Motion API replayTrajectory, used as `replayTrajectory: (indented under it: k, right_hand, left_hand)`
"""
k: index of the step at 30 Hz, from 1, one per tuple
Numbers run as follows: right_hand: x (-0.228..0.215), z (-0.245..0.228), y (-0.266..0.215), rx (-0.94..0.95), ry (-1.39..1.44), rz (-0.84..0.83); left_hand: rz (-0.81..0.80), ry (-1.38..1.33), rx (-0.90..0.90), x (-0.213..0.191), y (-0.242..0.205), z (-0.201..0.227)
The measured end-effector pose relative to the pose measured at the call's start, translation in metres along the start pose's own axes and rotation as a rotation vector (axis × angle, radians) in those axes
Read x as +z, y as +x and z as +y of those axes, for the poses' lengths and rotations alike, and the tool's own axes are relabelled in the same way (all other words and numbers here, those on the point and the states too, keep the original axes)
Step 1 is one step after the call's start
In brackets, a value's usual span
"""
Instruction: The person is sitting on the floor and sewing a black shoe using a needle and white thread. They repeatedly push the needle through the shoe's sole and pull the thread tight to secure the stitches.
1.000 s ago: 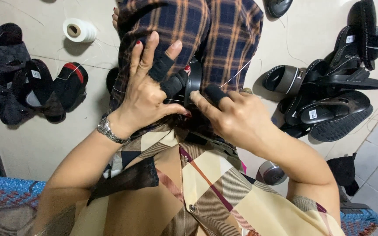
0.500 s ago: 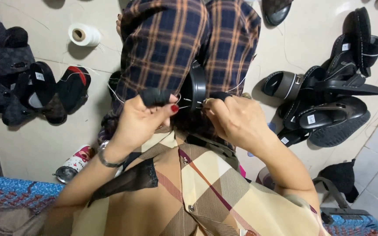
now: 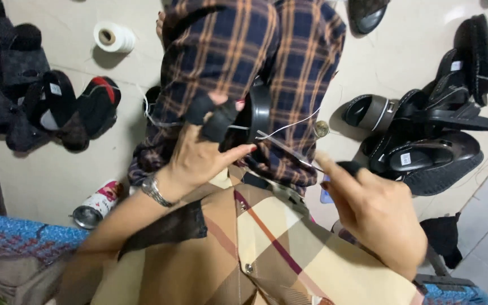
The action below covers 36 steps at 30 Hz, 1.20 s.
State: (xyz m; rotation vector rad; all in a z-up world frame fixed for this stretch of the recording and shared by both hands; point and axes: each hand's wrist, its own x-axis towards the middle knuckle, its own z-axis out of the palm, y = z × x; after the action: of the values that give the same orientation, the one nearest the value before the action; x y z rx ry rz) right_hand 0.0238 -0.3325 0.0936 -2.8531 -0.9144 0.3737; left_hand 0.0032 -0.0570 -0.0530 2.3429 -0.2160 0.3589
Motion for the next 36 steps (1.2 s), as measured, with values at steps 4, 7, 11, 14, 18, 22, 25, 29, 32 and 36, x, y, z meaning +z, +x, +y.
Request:
replayTrajectory:
  k: [4, 7, 11, 14, 18, 22, 25, 29, 32, 36]
  right_hand:
    - [0.081, 0.014, 0.013, 0.091, 0.823, 0.186]
    - [0.127, 0.015, 0.028, -0.008, 1.286, 0.316]
    - [0.103, -0.002, 0.051, -0.225, 1.598, 0.227]
    - [0.116, 0.004, 0.039, -0.195, 1.404, 0.172]
    - [0.101, -0.005, 0.044, -0.205, 1.036, 0.317]
    - [0.123, -0.003, 0.038, -0.144, 1.296, 0.333]
    - [0.101, 0.023, 0.033, -0.145, 1.321, 0.17]
    - [0.066, 0.027, 0.044, -0.262, 0.675, 0.073]
    - [0.05, 0.005, 0.051, -0.233, 0.19, 0.276]
    - [0.119, -0.009, 0.054, -0.139, 0.103, 0.587]
  left_hand:
    - [-0.171, 0.094, 0.353, -0.008, 0.037, 0.002]
    - [-0.057, 0.15, 0.502, -0.005, 0.048, 0.003]
    - [0.056, 0.103, 0.568, -0.002, 0.039, -0.004]
    - [0.11, 0.112, 0.519, 0.001, 0.022, -0.012]
    - [0.07, 0.083, 0.505, -0.003, 0.025, -0.007]
    - [0.043, -0.012, 0.467, -0.002, 0.026, 0.003]
    - [-0.002, -0.055, 0.408, 0.002, 0.023, 0.005]
    - [-0.031, -0.037, 0.402, 0.004, 0.023, 0.007]
    - [-0.224, -0.151, 0.372, -0.028, 0.03, 0.011]
    - [0.006, -0.302, 0.128, -0.02, -0.001, -0.005]
